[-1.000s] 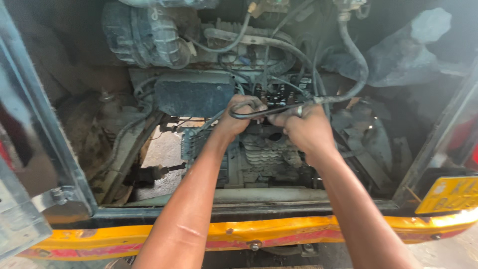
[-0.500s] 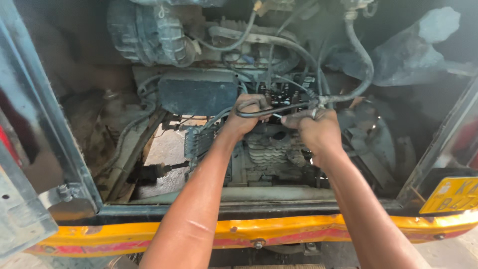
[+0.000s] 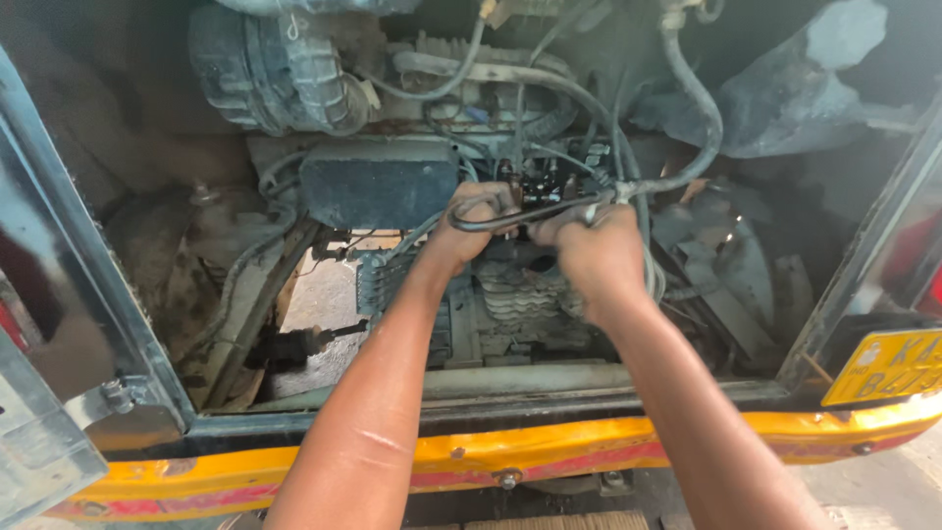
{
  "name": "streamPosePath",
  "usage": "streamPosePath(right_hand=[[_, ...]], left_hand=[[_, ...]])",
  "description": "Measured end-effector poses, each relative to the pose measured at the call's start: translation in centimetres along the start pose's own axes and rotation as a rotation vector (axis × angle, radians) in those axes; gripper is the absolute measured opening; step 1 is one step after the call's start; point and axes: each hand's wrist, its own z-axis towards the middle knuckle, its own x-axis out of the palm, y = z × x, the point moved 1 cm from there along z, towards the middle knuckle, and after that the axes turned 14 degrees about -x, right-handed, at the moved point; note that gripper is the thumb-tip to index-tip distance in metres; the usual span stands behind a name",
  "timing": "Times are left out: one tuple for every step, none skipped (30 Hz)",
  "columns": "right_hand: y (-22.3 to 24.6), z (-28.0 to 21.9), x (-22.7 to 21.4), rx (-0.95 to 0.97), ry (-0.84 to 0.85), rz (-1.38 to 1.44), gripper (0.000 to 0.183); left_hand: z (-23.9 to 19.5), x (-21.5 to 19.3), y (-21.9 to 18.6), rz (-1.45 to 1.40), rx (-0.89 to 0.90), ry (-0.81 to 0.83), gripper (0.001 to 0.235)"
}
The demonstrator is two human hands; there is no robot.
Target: The person is repairing a vehicle engine using various hand tools. They repeatedly reach into the engine compartment to adjust components, using a wrench and a hammer to tighten or loosen parts.
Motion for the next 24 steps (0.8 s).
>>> streamPosePath(right_hand=[[0.0,0.0,0.0,0.046,0.001,0.072,0.013],[0.0,0.0,0.2,0.088,0.005,0.147,0.014],[0.1,0.1,0.2,0.131,0.009,0.221,0.016],[0.2,0.4,0.3,0.133,-0.009,0.187,0.016],[0.3,0.4,0.6,0.135,-0.028,0.154,0.017],[0.2,0.0,0.6,0.15,-0.06,0.115,0.018],[0.2,-0.4,0.7,0.098,-0.076,0.111,0.013],[0.3,-0.3,1.0,0.034,-0.082,0.108,0.01],[0.4,0.1,0.9,-0.03,-0.087,0.106,0.009],[0.3,0.0,1.1,0.07,-0.07,0.12,0.008],[0.2,0.1,1.2,0.171,-0.053,0.133,0.007],[0.1,0.2,0.8,0.271,-0.035,0.145,0.007],[0.1,0.0,0.8,0.221,-0.055,0.151,0.009],[0.2,0.1,0.8,0.163,-0.07,0.16,0.012],[0.3,0.2,0.7,0.105,-0.084,0.169,0.015],[0.2,0.4,0.6,0.156,-0.056,0.176,0.013],[0.2,0.7,0.3,0.207,-0.028,0.183,0.012],[0.0,0.7,0.3,0.257,0.009,0.186,0.011],[-0.1,0.5,0.7,0.227,-0.03,0.203,0.012],[-0.2,0.4,1.2,0.195,-0.063,0.219,0.014],[-0.2,0.2,1.5,0.164,-0.096,0.236,0.017],[-0.3,0.3,1.5,0.188,-0.085,0.243,0.014],[-0.4,0.5,1.5,0.211,-0.074,0.25,0.011],[-0.4,0.6,1.5,0.236,-0.062,0.257,0.011]], left_hand=[[-0.1,-0.1,0.1,-0.003,-0.001,-0.012,0.019],[-0.1,0.0,0.1,-0.004,0.001,-0.028,0.019],[-0.1,0.1,0.0,-0.004,0.003,-0.045,0.018],[0.1,0.0,-0.2,-0.003,-0.002,-0.054,0.017],[0.2,-0.2,-0.5,-0.002,-0.007,-0.064,0.017],[0.2,0.2,-0.4,-0.005,-0.022,-0.055,0.016],[0.2,0.5,-0.3,-0.008,-0.015,-0.025,0.017],[0.1,0.3,-0.4,-0.01,0.001,-0.007,0.018],[0.2,0.1,-0.4,-0.012,0.016,0.011,0.019],[0.2,0.0,-0.4,-0.019,0.008,-0.005,0.02],[0.0,-0.1,-0.2,-0.026,0.0,-0.02,0.021],[-0.1,0.0,-0.1,-0.034,-0.008,-0.035,0.022],[-0.3,0.1,0.1,-0.037,-0.013,-0.03,0.02],[-0.2,0.1,0.1,-0.037,-0.011,-0.032,0.018],[-0.1,0.1,0.0,-0.038,-0.01,-0.034,0.016],[0.1,0.2,-0.1,-0.029,-0.005,-0.036,0.016],[0.3,0.4,-0.1,-0.019,0.0,-0.039,0.017],[0.2,0.5,0.0,-0.015,0.004,-0.05,0.017],[0.2,0.5,0.1,-0.021,0.008,-0.055,0.016],[-0.1,0.4,0.1,-0.029,0.013,-0.067,0.015],[-0.3,0.4,0.2,-0.037,0.017,-0.078,0.014],[-0.1,0.4,0.0,-0.028,0.001,-0.069,0.014],[0.0,0.3,-0.1,-0.02,-0.015,-0.06,0.014],[0.0,0.2,-0.2,-0.012,-0.032,-0.052,0.014]])
